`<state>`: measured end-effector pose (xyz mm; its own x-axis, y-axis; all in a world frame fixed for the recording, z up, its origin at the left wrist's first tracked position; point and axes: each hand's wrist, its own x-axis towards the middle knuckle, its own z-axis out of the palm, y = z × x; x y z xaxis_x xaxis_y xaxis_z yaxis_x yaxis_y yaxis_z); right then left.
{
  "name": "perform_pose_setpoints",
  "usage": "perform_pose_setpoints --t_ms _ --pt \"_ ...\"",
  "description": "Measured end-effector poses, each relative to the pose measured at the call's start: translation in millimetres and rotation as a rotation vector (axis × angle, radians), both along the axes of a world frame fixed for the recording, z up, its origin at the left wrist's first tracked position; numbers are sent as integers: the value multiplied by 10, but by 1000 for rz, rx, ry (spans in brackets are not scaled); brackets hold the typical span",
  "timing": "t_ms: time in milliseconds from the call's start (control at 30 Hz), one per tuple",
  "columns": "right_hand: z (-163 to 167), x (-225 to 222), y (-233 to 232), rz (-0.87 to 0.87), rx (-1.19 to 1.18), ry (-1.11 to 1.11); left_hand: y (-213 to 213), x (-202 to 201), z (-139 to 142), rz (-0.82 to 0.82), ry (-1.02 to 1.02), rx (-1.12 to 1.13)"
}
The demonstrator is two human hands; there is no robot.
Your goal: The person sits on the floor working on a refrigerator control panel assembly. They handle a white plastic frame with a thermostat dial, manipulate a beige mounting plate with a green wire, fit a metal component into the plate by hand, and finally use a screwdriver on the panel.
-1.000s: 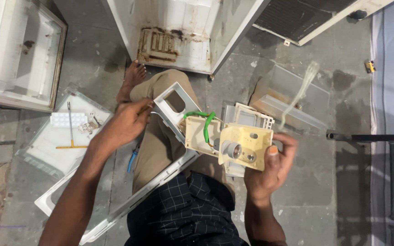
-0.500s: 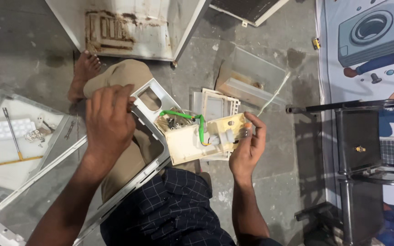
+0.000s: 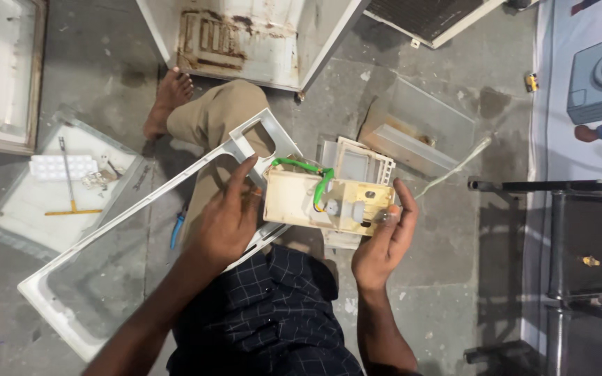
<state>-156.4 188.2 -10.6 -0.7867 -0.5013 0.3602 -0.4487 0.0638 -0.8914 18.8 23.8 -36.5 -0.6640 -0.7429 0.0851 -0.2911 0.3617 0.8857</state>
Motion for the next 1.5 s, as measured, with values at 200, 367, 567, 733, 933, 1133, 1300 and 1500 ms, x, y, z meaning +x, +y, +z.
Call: perform_pose_setpoints --t_ms 200,367,567,733,933,1133,1300,1500 --pt "-111 15 -166 55 -54 -12 -74 -238 -409 -25 435 748" --pt "-216 -29 -499 209 -130 -349 -425 -494 -560 59 719 744" --pt "-298 73 -1245 378 -262 -369 -948 -460 -485 85 973 1001" --pt "-545 140 -1787 452 -173 -79 -1088 -412 -521 416 915 284" --pt "-1025 131 -1991 508 -180 -486 -1239 -451 -683 484 469 685" --pt "-1363 116 -2041 496 -219 -671 -1299 -505 -982 381 722 337" --pt "-1540 69 -2021 530 -149 -590 -1280 -451 -1091 558 703 690" --pt "-1535 56 -2073 523 -38 -646 -1534 -443 -1073 255 403 909"
